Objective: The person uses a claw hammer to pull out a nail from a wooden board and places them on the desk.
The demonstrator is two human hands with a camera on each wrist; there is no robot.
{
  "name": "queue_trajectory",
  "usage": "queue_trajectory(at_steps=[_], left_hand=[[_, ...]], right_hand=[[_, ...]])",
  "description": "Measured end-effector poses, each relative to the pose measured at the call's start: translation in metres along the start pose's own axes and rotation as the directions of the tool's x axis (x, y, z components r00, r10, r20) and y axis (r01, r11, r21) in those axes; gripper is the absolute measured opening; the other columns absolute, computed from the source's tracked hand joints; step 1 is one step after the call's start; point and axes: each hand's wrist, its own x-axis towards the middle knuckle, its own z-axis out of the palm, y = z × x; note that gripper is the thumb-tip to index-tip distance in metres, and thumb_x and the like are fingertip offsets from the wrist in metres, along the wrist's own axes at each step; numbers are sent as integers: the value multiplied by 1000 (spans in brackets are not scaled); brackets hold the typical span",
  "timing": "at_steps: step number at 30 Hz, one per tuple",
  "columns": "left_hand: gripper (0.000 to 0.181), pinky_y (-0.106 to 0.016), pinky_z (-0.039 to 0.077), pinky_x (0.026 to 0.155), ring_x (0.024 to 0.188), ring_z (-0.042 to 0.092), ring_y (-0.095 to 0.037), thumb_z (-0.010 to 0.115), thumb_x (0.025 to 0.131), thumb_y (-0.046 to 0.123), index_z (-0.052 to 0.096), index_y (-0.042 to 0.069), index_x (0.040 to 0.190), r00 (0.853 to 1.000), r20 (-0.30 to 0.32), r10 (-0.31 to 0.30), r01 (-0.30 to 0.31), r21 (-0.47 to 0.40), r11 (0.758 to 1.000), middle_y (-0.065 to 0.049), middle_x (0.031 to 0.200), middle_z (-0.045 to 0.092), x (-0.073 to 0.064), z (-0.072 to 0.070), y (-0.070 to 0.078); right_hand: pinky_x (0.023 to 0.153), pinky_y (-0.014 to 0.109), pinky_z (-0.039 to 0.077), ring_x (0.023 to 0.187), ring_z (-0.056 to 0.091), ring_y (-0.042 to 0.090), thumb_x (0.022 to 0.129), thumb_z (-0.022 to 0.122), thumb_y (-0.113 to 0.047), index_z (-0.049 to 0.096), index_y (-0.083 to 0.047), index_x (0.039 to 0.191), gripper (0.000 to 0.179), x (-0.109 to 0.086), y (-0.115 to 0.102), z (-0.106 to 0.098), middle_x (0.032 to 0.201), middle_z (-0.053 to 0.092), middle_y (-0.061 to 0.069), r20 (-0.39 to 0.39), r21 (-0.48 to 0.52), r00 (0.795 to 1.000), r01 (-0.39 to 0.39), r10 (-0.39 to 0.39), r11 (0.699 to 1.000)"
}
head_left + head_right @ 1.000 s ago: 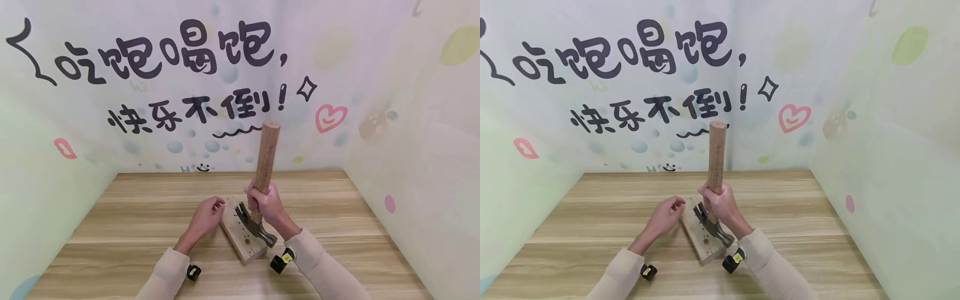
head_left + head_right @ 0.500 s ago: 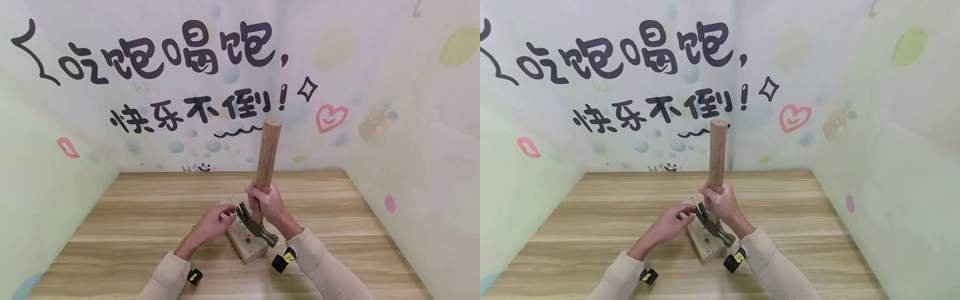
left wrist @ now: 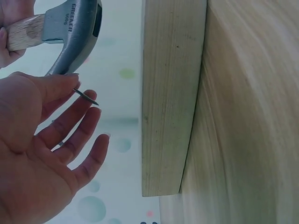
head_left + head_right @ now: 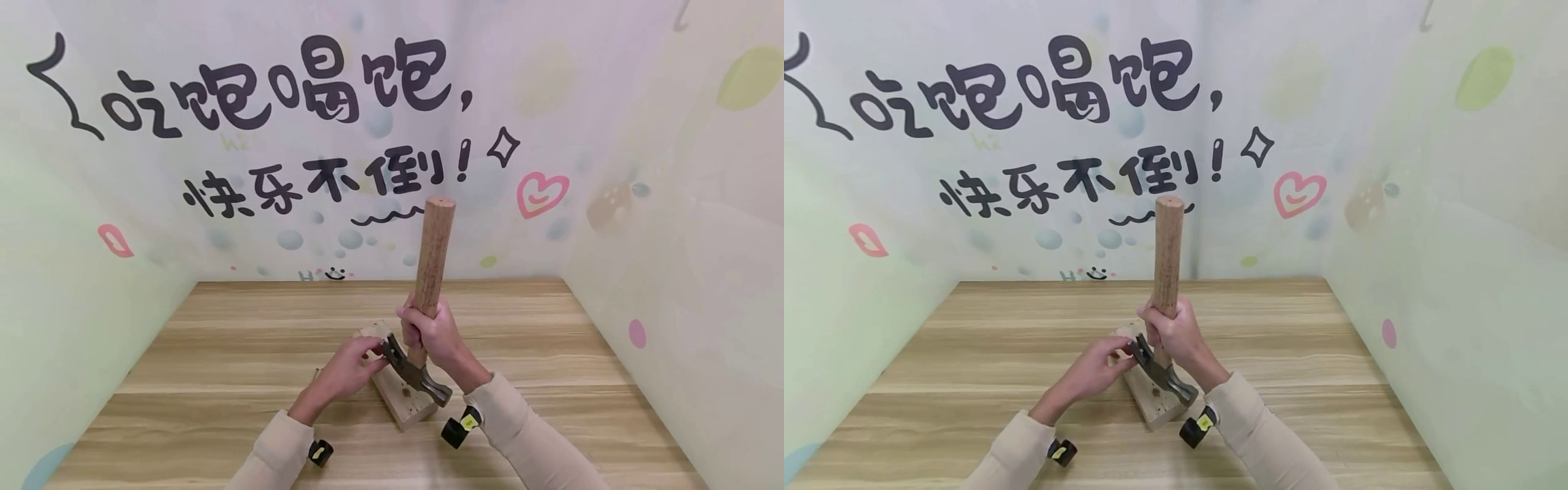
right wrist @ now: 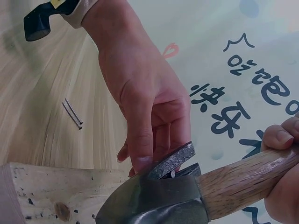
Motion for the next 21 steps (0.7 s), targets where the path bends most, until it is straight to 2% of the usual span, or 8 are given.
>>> queue_trajectory(at_steps=[6,14,21], left_hand=[[7,-38,56,77,90,66,-18,70,90,5,70,12,92,998,-35,47,-46,20,999,-1,92,72,1,5,-3],[9,-35,55,73,84,63,-15,71,89,4,67,11,85,995,-69,70,-66,69,995,-1,87,69,0,6,-3],[9,-32,54,71,80,64,-15,72,85,0,69,8,85,976,-138,171,-158,98,983,-4,86,71,-1,10,-7]], right_hand=[[37,28,29,38,33,13,91,51,3,35,7,70,27,-2,2,-2,46,35,3,-1,-22,1000,-10,10,1000],[37,27,30,38,33,12,92,53,0,35,7,70,29,-3,4,-3,46,34,4,5,-13,1000,-12,12,1000],[37,26,29,38,33,10,92,52,0,39,-3,71,26,-5,5,-6,48,36,-3,-2,26,999,-32,32,999]])
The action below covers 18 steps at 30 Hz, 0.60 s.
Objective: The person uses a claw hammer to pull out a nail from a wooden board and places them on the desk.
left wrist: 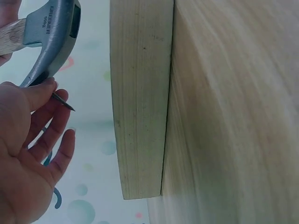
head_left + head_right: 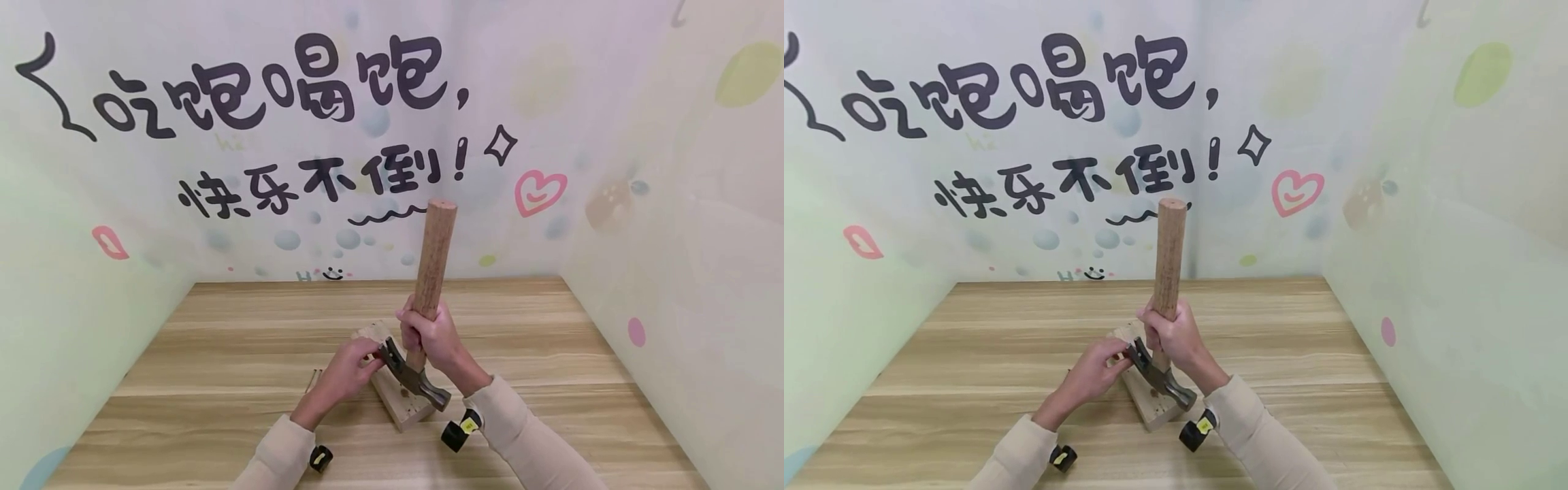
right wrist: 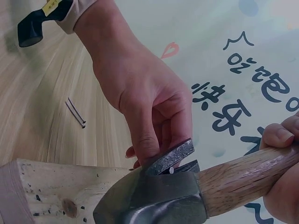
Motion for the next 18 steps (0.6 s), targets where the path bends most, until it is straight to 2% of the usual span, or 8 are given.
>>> queue_trajectory(at_steps=[4,7,13,15,18], left_hand=[[7,-28,54,71,81,64,-11,71,89,3,72,8,94,997,-69,-39,38,-19,999,-2,89,71,-1,-3,-2],[8,-26,54,70,80,63,-8,69,92,7,74,7,99,989,-111,-101,96,-50,994,1,90,71,-1,-8,-5],[8,-26,54,69,78,63,-9,69,92,7,74,3,98,978,-88,-188,183,-58,981,0,89,72,-5,-19,-14],[9,-25,53,69,78,63,-9,69,92,7,74,3,99,968,-83,-237,234,-51,971,0,89,72,-7,-21,-16],[11,-25,52,69,78,62,-10,70,92,9,74,4,100,938,-91,-334,332,-36,943,1,88,71,-11,-24,-20]], right_hand=[[38,26,29,38,33,9,92,53,-1,41,-6,71,24,-2,2,-2,48,37,-5,-8,4,1000,-27,27,1000],[39,26,30,38,34,9,91,53,-1,41,-5,71,24,-4,5,-3,47,38,-5,-16,-16,998,-58,58,998],[38,25,32,38,34,9,91,53,0,38,1,71,26,-7,11,-7,46,38,-4,-44,-49,997,-71,69,996],[38,25,32,37,34,9,92,54,-1,37,4,71,27,-7,13,-8,47,38,-4,-43,-56,997,-64,62,996],[38,25,32,37,35,9,91,54,-2,36,7,72,28,-8,14,-8,47,38,-4,-36,-60,998,-56,54,997]])
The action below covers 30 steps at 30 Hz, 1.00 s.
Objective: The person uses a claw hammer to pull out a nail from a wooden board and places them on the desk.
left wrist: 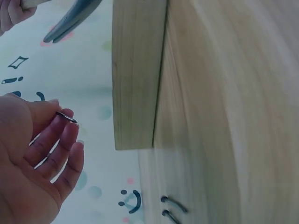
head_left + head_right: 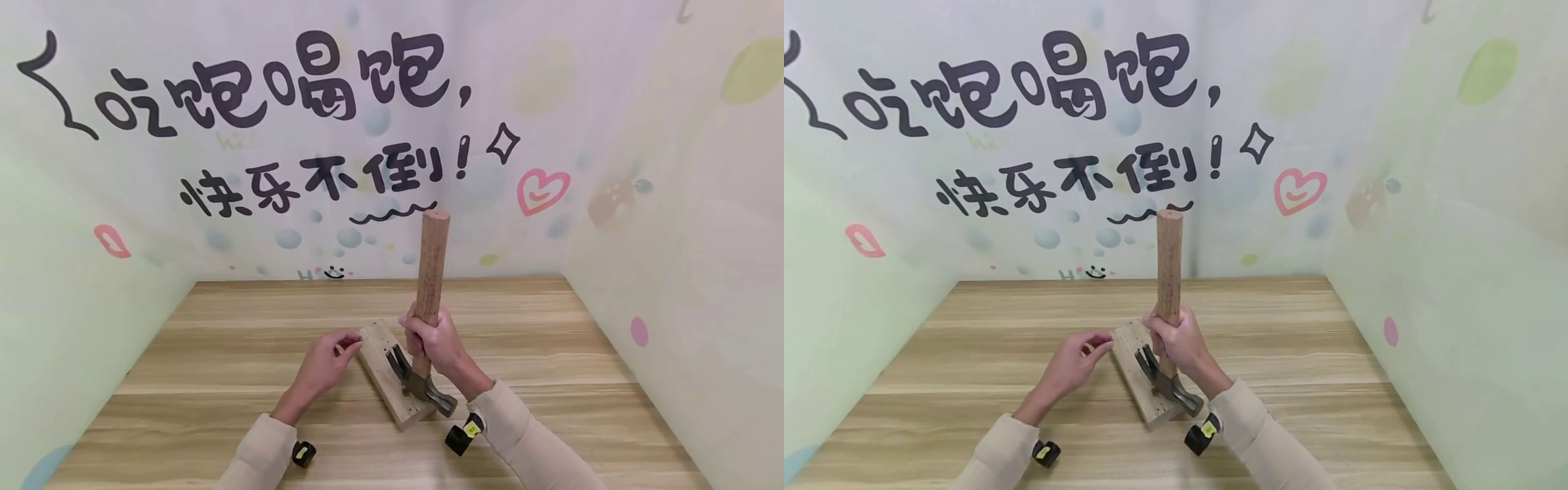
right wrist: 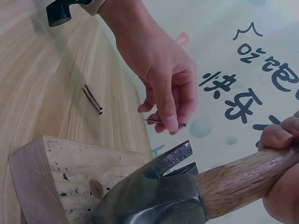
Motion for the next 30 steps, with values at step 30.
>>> queue_trajectory(at_steps=[30], left_hand=[[6,-34,48,63,69,58,-17,70,82,6,68,6,77,927,-15,-376,362,312,879,-3,72,63,-24,-42,-45]], right_hand=[[39,26,34,39,37,11,93,55,-1,39,8,73,28,-1,6,-8,47,39,1,-14,-75,1000,-20,19,997]])
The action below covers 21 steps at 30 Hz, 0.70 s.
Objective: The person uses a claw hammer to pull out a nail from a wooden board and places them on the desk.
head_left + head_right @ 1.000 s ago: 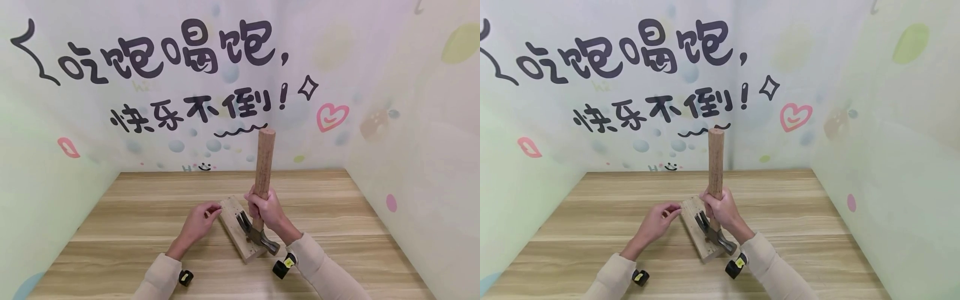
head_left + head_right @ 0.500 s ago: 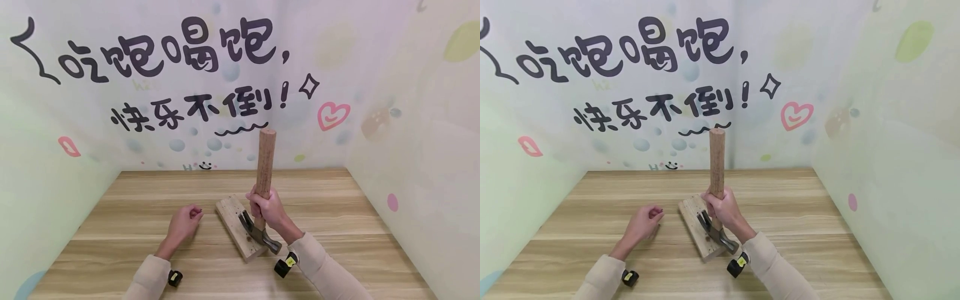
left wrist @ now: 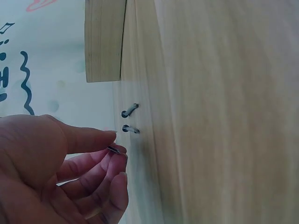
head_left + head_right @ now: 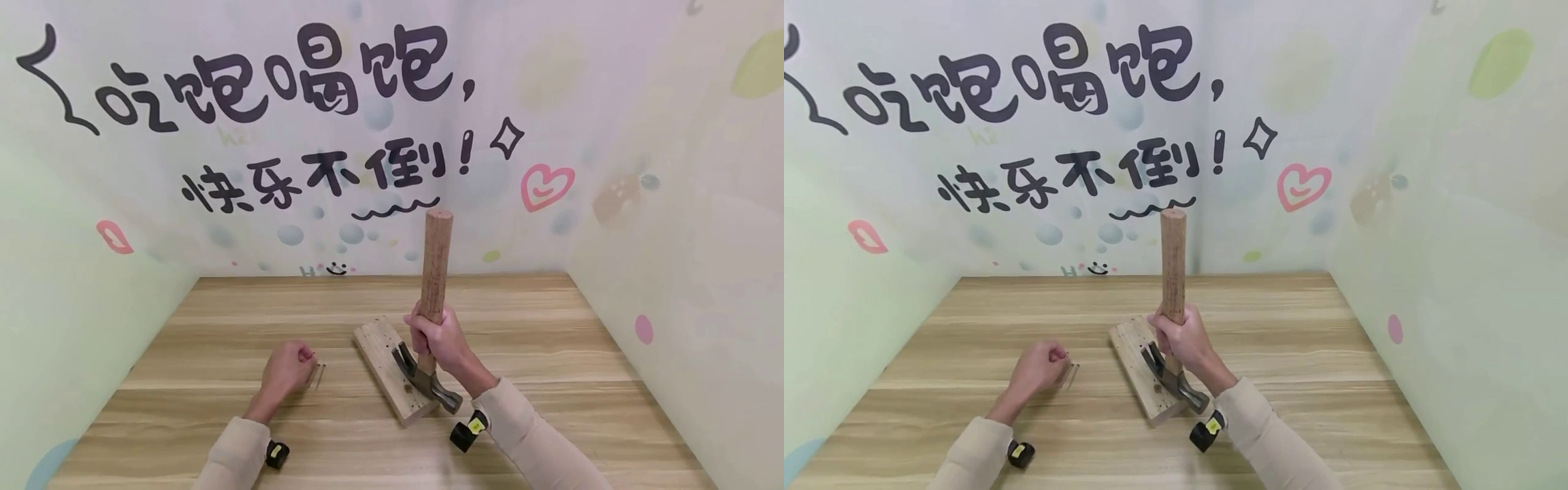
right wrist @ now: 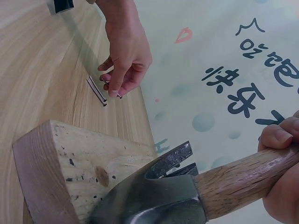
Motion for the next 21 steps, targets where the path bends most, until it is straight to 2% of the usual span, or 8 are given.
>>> queue_trajectory(at_steps=[5,21], left_hand=[[7,-32,46,60,66,56,-16,71,81,7,66,6,75,999,25,-27,26,13,1000,-2,70,61,-1,2,-4],[9,-31,44,57,62,54,-16,71,83,8,66,5,76,998,50,-48,47,22,999,-1,68,61,-3,3,-2]], right_hand=[[39,27,33,39,36,13,93,55,-3,39,8,73,29,1,0,1,47,38,6,11,11,1000,-9,9,1000],[38,28,32,38,36,14,94,54,-4,39,9,72,29,4,4,1,48,39,3,19,-10,1000,-2,2,1000]])
